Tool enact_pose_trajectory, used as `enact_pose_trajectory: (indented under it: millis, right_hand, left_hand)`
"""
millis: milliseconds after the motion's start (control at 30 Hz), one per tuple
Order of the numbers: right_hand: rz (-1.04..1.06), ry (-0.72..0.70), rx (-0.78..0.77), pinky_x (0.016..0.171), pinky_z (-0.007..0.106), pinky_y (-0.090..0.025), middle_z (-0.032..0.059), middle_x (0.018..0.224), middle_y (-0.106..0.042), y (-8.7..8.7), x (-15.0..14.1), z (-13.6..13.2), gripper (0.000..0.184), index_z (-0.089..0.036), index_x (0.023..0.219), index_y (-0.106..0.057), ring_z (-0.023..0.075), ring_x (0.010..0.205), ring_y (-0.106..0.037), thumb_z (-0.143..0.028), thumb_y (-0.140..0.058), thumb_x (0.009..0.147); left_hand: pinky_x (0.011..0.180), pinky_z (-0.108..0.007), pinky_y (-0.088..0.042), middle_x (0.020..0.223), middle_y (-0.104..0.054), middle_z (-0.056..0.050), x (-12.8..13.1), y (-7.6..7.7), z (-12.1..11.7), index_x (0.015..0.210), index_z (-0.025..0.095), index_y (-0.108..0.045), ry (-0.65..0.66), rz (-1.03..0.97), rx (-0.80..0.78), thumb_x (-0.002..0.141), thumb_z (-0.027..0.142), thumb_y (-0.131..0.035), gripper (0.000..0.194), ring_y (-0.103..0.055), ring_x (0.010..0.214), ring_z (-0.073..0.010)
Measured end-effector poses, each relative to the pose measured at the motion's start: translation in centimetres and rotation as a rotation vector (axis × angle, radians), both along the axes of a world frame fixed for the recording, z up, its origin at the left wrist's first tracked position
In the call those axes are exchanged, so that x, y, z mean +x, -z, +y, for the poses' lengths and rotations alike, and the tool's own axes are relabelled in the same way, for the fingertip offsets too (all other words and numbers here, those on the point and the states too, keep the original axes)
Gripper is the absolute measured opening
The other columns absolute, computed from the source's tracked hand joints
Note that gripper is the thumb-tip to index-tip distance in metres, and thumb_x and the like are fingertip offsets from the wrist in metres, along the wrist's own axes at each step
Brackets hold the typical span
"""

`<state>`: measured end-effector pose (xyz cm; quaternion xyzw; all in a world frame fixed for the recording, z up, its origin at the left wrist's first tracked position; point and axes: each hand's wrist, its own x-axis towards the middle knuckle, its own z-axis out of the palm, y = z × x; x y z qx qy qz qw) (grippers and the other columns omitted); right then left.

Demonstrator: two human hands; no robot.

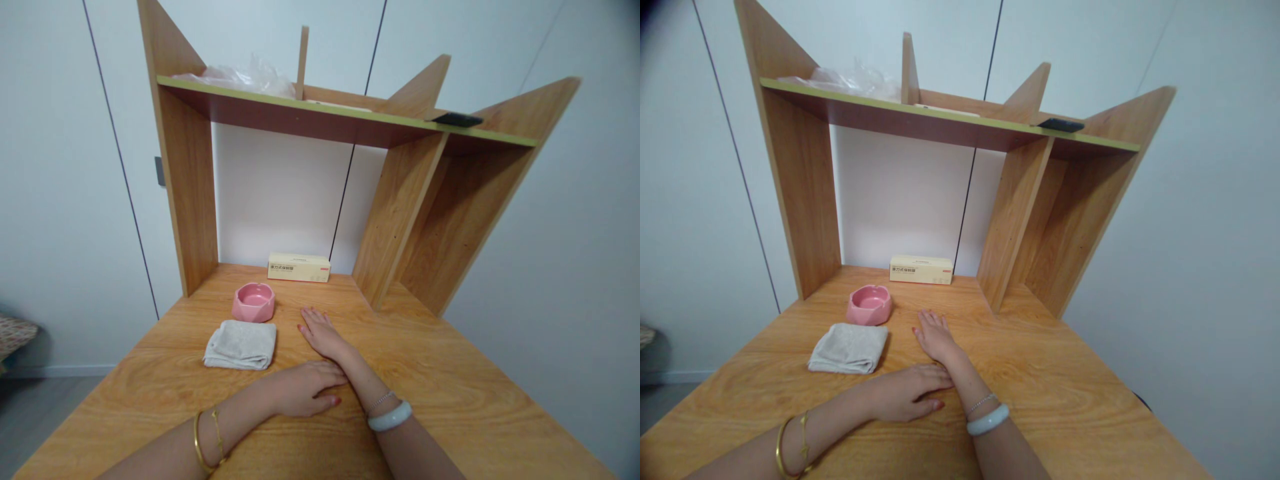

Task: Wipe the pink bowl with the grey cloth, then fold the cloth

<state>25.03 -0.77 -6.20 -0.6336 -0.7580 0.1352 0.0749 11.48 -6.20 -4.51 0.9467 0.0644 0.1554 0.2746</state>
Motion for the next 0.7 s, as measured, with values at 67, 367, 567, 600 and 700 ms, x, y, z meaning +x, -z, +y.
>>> enact_pose_trajectory:
  millis: [67,367,567,600,700]
  right_hand:
    - [-0.002,0.005,0.000,0.106,0.041,-0.005,0.0067,0.145,-0.018,0.03,-0.01,0.03,0.058,-0.014,0.139,-0.017,0.0202,0.133,-0.008,-0.044,-0.016,0.090]
    - [-0.008,0.002,-0.002,0.106,0.041,-0.004,0.0075,0.144,-0.018,0.10,0.03,0.13,0.059,-0.012,0.139,-0.017,0.0201,0.133,-0.007,-0.044,-0.017,0.089]
    - [-0.006,0.000,0.000,0.106,0.041,-0.004,0.0077,0.144,-0.018,0.08,0.01,0.07,0.058,-0.012,0.139,-0.017,0.0202,0.133,-0.007,-0.043,-0.017,0.090]
    - [-0.006,0.000,-0.001,0.106,0.041,-0.005,0.0076,0.144,-0.018,0.08,0.01,0.08,0.058,-0.012,0.139,-0.017,0.0200,0.133,-0.007,-0.043,-0.016,0.090]
    - [-0.007,0.002,-0.006,0.106,0.041,-0.004,0.0078,0.145,-0.017,0.10,0.02,0.11,0.059,-0.012,0.139,-0.017,0.0202,0.133,-0.007,-0.044,-0.016,0.089]
  left_hand:
    - [0.102,-0.032,-0.029,0.123,-0.052,-0.007,0.00,-0.06,-0.03,0.121,0.017,-0.048,-0.003,0.001,0.003,0.083,0.018,-0.047,0.038,-0.044,0.117,-0.0187]
    - [0.103,-0.032,-0.029,0.124,-0.052,-0.006,-0.07,-0.33,-0.11,0.120,0.017,-0.049,-0.007,0.015,0.001,0.085,0.019,-0.044,0.036,-0.042,0.118,-0.0184]
    - [0.102,-0.033,-0.029,0.125,-0.051,-0.007,-0.11,-0.39,-0.12,0.122,0.018,-0.047,0.001,0.018,0.000,0.085,0.020,-0.044,0.037,-0.042,0.118,-0.0186]
    - [0.102,-0.032,-0.029,0.124,-0.052,-0.007,-0.10,-0.41,-0.14,0.122,0.017,-0.047,0.001,0.016,0.004,0.085,0.020,-0.044,0.038,-0.043,0.117,-0.0185]
    - [0.102,-0.030,-0.029,0.123,-0.053,-0.008,-0.06,-0.48,-0.17,0.121,0.015,-0.048,0.004,0.002,0.015,0.084,0.017,-0.045,0.037,-0.044,0.116,-0.0180]
